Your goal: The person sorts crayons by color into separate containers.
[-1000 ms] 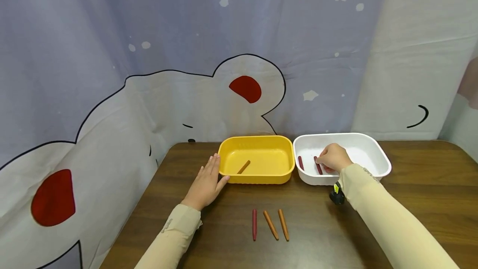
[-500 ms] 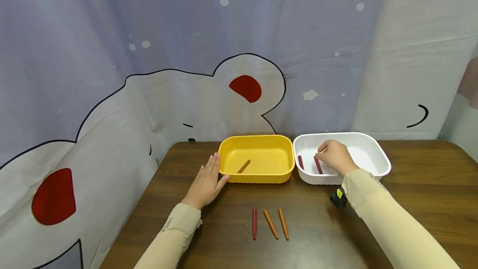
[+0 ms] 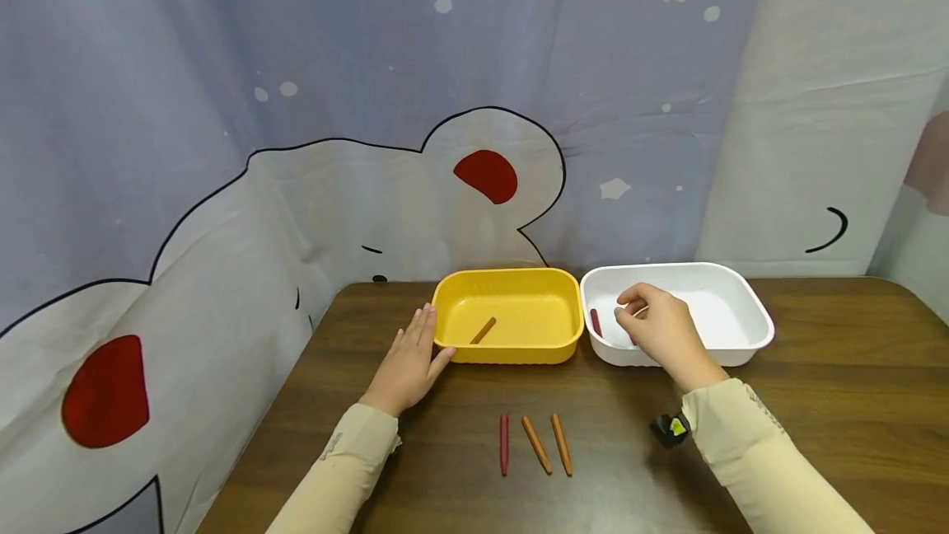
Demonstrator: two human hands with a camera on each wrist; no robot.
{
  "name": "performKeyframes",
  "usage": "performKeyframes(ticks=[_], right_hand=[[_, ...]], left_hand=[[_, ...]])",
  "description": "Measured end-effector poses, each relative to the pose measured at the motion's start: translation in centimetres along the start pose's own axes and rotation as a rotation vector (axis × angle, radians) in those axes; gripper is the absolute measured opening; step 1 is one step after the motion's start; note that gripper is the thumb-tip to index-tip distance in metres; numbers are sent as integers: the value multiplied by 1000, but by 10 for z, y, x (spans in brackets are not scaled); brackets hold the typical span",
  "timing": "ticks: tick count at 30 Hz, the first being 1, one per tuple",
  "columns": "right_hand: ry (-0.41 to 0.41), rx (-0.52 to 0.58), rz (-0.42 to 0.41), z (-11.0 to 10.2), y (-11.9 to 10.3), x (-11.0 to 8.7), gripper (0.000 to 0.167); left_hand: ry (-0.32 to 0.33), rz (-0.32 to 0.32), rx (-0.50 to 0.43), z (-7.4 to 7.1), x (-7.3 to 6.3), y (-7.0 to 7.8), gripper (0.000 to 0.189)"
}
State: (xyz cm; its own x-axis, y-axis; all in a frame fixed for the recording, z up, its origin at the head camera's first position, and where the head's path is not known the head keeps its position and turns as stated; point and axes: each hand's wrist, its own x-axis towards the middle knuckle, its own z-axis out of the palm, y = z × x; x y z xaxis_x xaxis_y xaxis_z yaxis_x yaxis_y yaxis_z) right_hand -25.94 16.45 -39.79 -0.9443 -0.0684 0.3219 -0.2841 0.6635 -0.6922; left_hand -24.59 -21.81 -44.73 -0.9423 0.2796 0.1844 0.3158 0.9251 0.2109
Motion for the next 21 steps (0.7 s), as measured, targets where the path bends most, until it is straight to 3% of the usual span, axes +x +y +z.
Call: performKeyframes(ticks=[9, 21], right_hand=[[27, 74, -50, 15, -22, -30, 10], [-126, 156, -41, 47, -33, -57, 10]], left_hand=[[-16, -2, 5, 0, 0, -1, 78], [3, 2, 3, 1, -1, 0, 77]])
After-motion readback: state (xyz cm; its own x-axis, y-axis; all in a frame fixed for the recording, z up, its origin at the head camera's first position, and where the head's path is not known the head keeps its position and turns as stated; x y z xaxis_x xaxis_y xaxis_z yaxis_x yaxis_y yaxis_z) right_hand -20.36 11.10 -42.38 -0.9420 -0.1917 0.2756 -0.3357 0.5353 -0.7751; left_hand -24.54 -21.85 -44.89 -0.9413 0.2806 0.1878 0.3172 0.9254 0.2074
